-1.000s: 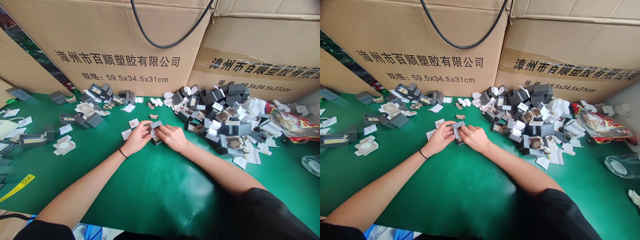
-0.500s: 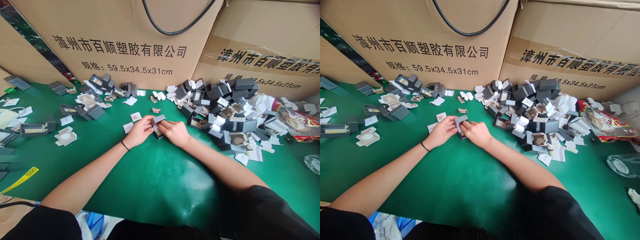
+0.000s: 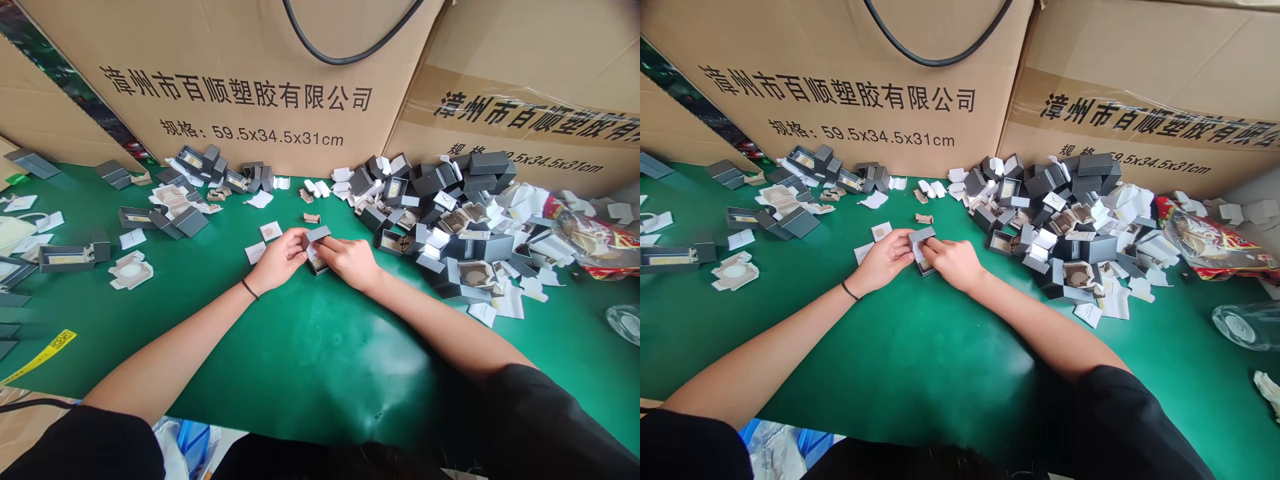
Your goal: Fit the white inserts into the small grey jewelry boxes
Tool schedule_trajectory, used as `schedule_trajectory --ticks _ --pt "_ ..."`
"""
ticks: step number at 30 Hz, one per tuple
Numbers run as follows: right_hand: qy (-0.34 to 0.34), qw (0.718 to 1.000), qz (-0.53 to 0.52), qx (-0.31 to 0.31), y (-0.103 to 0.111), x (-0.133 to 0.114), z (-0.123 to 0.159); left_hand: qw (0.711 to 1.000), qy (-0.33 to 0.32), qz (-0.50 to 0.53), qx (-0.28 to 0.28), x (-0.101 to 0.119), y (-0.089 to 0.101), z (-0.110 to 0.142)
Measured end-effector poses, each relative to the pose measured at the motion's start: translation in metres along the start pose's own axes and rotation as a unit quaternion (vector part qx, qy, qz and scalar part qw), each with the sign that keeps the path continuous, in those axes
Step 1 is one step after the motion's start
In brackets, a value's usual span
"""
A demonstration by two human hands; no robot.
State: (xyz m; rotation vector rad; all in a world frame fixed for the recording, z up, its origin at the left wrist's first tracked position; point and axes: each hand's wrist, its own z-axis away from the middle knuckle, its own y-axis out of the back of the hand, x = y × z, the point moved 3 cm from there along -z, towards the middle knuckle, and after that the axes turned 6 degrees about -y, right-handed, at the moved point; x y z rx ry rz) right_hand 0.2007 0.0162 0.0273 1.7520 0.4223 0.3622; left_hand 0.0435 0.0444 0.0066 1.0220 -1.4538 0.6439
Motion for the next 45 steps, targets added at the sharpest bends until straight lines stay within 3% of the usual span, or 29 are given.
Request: schedule_trajectory --ticks 9,14,25,33,45 --pt "0.054 0.993 -0.067 0.081 -0.002 0.013 0.01 1.0 0.0 0.007 0.004 -0.002 0.0 0.0" --pt "0.079 0.993 -0.079 0.046 -0.003 0.012 0.009 1.0 0.003 0.014 0.003 -0.002 -0.001 0.001" --pt "0.011 0.994 -0.106 -0.017 -0.003 0.012 0.007 1.0 0.0 -0.015 0.001 0.002 0.001 0.001" --pt "-0.006 0.994 -0.104 -0.019 -0.006 0.015 0.005 1.0 0.003 -0.009 0.007 0.006 -0.001 0.003" --pt "0.039 0.995 -0.097 0.008 -0.012 0.01 0.005 0.998 -0.003 -0.013 0.069 0.004 -0.003 0.002"
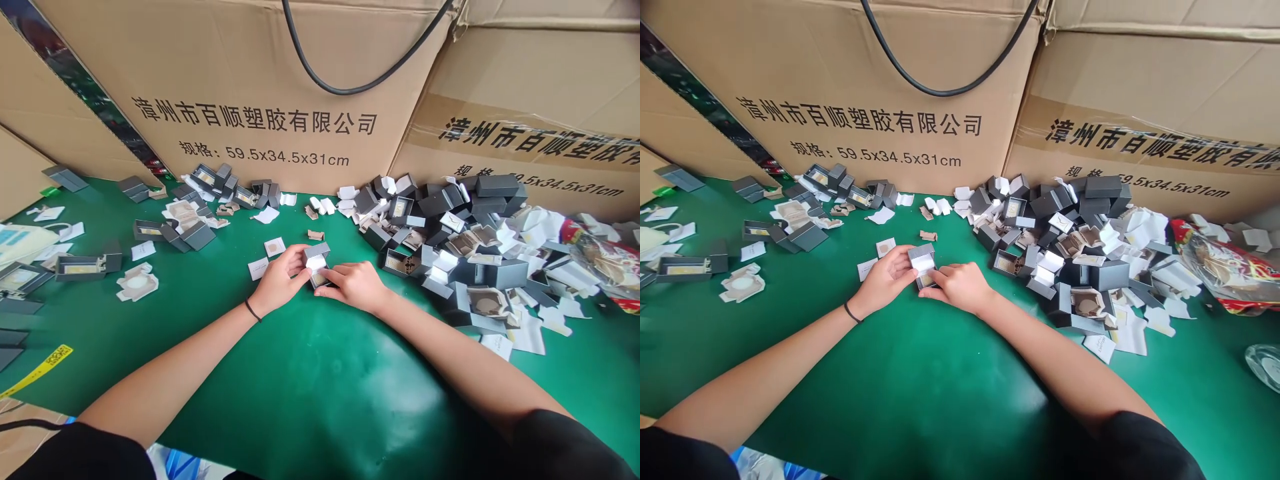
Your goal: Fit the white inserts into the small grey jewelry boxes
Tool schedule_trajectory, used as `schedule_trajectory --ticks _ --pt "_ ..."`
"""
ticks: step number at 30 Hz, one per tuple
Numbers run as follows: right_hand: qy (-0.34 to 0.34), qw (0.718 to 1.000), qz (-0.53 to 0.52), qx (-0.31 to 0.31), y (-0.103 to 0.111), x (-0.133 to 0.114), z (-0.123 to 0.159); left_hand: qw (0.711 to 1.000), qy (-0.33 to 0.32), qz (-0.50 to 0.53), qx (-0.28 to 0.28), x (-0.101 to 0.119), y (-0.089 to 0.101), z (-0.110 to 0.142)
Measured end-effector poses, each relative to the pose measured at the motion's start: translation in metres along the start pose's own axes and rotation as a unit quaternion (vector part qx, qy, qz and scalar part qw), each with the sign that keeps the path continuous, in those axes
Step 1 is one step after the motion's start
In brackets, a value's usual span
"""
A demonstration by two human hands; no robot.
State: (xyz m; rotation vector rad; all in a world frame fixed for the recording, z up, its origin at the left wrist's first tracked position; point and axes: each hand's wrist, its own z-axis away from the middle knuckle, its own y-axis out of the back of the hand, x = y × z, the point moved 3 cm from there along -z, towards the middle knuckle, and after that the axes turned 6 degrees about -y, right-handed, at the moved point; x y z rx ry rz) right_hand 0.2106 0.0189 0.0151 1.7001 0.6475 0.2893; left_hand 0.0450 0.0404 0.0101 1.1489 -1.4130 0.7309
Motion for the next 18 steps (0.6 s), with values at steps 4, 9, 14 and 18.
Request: schedule_trajectory --ticks 4,9,14,18 --pt "-0.013 1.0 0.008 0.01 -0.002 0.001 -0.001 1.0 -0.005 -0.014 -0.001 -0.007 0.004 -0.001" --pt "-0.039 0.999 0.009 -0.002 -0.004 -0.002 0.002 1.0 -0.004 -0.013 -0.02 -0.006 0.003 0.0" --pt "-0.065 0.997 0.017 0.023 -0.003 -0.001 0.005 1.0 -0.008 -0.001 -0.008 -0.01 0.003 -0.001" --pt "-0.064 0.997 0.013 0.045 -0.002 -0.002 0.003 1.0 -0.019 -0.003 -0.008 -0.013 0.004 -0.001"
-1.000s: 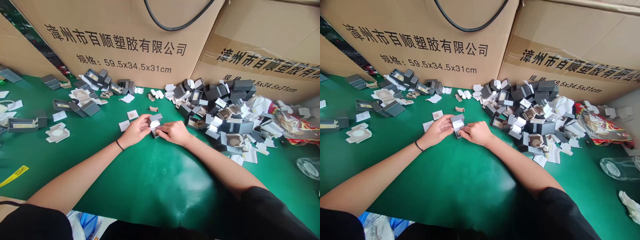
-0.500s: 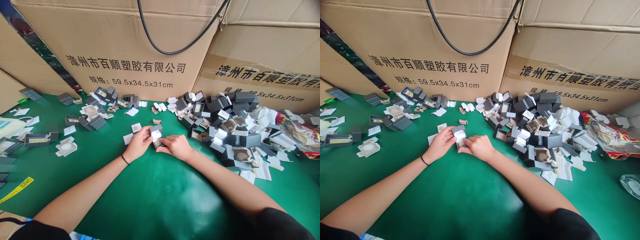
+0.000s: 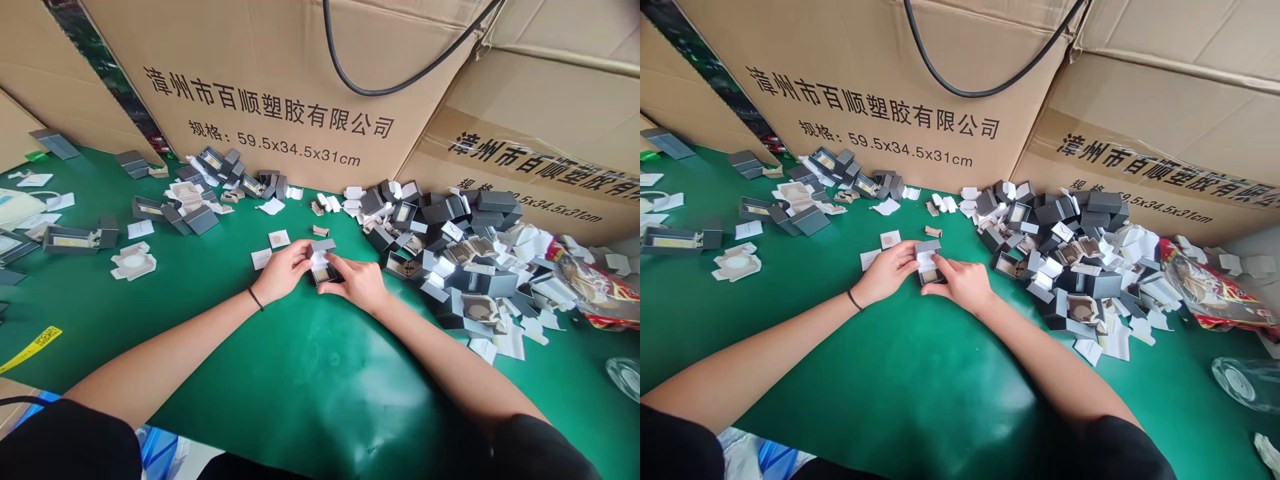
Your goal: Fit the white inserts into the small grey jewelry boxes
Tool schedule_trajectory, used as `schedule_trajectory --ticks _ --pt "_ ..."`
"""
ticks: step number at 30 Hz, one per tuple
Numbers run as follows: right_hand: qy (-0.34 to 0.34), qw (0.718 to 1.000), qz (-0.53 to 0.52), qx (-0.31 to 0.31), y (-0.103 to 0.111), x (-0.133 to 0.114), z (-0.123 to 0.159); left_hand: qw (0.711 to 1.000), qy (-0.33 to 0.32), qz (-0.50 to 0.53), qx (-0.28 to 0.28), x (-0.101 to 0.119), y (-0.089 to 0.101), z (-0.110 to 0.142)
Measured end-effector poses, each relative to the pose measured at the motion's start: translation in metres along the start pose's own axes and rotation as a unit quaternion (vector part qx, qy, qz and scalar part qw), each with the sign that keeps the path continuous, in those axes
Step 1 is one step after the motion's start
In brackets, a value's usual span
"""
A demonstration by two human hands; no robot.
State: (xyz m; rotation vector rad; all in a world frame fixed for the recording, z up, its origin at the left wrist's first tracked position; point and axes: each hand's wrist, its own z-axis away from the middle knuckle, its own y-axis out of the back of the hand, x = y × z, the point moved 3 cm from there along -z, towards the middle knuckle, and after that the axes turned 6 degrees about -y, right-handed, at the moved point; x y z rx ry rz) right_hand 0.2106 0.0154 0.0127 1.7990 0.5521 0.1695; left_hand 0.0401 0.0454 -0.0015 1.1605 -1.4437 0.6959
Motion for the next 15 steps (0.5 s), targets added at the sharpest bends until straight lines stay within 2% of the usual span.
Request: schedule_trajectory --ticks 4,7,9,12,15 --pt "-0.016 0.999 0.026 -0.04 -0.006 -0.005 -0.002 1.0 -0.007 -0.002 0.011 0.002 0.0 0.002" --pt "-0.028 0.995 0.056 -0.073 -0.009 -0.006 -0.004 0.998 -0.024 0.006 0.051 0.004 -0.001 0.004" --pt "-0.026 0.995 0.057 -0.073 -0.009 -0.005 -0.003 0.996 -0.04 0.02 0.079 0.005 -0.003 0.005" --pt "-0.023 1.0 0.001 -0.008 -0.002 -0.001 0.0 0.99 -0.063 0.044 0.116 0.01 0.003 0.001" --pt "-0.053 0.995 -0.061 0.064 0.003 0.001 0.001 0.971 -0.1 0.045 0.213 0.015 0.03 -0.005"
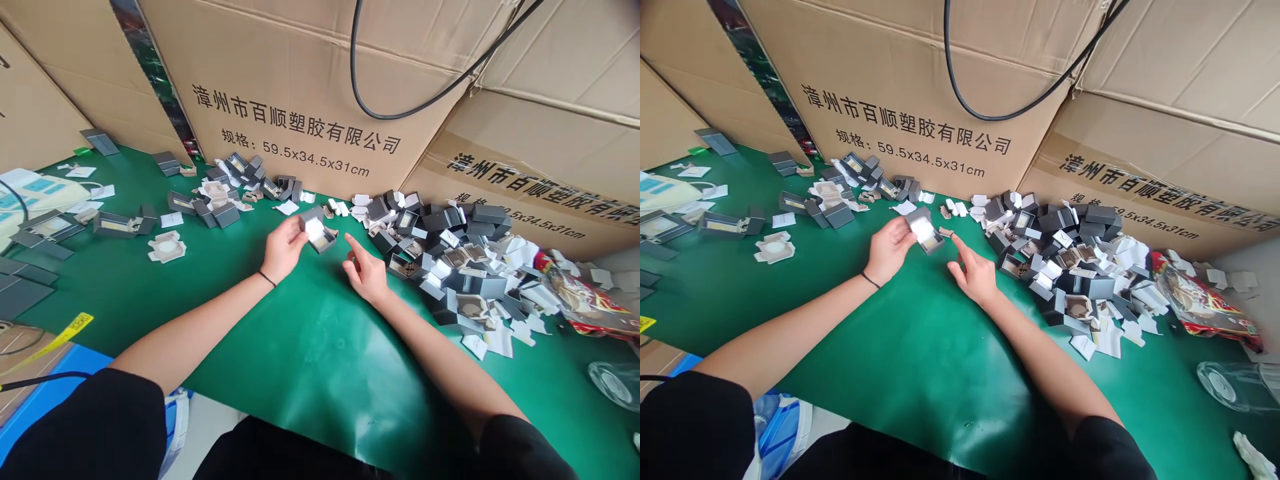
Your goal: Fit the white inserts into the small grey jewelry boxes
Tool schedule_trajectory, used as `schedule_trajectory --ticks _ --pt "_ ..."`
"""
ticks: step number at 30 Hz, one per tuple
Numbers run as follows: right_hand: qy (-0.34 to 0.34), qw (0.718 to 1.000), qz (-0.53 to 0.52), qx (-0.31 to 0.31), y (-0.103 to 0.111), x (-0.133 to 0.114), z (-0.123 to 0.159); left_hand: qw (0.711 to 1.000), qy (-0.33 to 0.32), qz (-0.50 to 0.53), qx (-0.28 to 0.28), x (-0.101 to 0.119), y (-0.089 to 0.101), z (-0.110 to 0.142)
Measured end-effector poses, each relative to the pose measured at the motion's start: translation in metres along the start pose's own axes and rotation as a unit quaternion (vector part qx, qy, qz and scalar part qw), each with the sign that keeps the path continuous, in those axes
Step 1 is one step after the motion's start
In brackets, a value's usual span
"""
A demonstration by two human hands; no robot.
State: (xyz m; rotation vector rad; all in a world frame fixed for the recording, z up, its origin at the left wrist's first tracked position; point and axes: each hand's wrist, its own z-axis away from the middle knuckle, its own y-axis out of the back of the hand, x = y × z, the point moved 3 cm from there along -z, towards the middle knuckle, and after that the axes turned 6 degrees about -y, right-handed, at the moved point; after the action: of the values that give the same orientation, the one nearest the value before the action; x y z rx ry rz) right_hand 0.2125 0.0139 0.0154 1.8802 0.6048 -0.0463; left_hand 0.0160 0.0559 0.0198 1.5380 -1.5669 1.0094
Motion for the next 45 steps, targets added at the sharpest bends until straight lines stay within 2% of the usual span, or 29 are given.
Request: schedule_trajectory --ticks 3,6,8,11,13,15,18,20,23,25,28,34,36,42,45 --pt "0.021 0.999 0.005 -0.025 -0.008 -0.015 -0.007 0.992 -0.044 -0.024 0.115 0.001 0.035 -0.021" --pt "0.058 0.995 0.035 -0.069 -0.024 -0.039 -0.025 0.984 -0.042 -0.042 0.17 -0.009 0.062 -0.031" --pt "0.051 0.994 0.046 -0.082 -0.034 -0.053 -0.043 0.981 -0.03 -0.05 0.183 -0.017 0.067 -0.03" --pt "0.047 0.99 0.068 -0.115 -0.046 -0.064 -0.068 0.981 -0.009 -0.029 0.19 -0.02 0.055 -0.02" --pt "0.05 0.987 0.071 -0.137 -0.051 -0.062 -0.075 0.986 -0.003 -0.005 0.169 -0.014 0.039 -0.011" --pt "0.037 0.99 0.041 -0.133 -0.052 -0.051 -0.073 0.991 -0.006 0.005 0.134 -0.003 0.021 -0.001" --pt "-0.061 0.99 -0.112 -0.062 -0.043 -0.024 -0.054 0.998 0.002 0.02 0.064 0.009 -0.002 0.014" --pt "-0.153 0.951 -0.269 -0.025 -0.035 -0.005 -0.035 0.999 0.016 0.032 0.027 0.01 -0.011 0.022" --pt "-0.236 0.852 -0.467 -0.008 -0.024 0.008 -0.01 0.998 0.04 0.036 -0.015 0.005 -0.019 0.029" --pt "-0.263 0.802 -0.536 0.023 -0.017 0.009 0.0 0.996 0.063 0.037 -0.043 0.0 -0.021 0.029" --pt "-0.275 0.766 -0.579 0.047 -0.011 0.006 0.003 0.991 0.097 0.037 -0.079 -0.005 -0.024 0.028" --pt "-0.286 0.73 -0.62 0.012 -0.012 0.008 -0.004 0.984 0.131 0.018 -0.122 -0.004 -0.026 0.023" --pt "-0.288 0.726 -0.624 0.01 -0.012 0.01 -0.004 0.982 0.138 0.018 -0.13 -0.004 -0.025 0.022" --pt "-0.276 0.742 -0.611 0.019 -0.009 0.01 0.003 0.981 0.13 -0.009 -0.146 -0.007 -0.027 0.022" --pt "-0.249 0.766 -0.593 0.013 -0.009 0.009 0.005 0.98 0.116 -0.015 -0.158 -0.008 -0.03 0.022"
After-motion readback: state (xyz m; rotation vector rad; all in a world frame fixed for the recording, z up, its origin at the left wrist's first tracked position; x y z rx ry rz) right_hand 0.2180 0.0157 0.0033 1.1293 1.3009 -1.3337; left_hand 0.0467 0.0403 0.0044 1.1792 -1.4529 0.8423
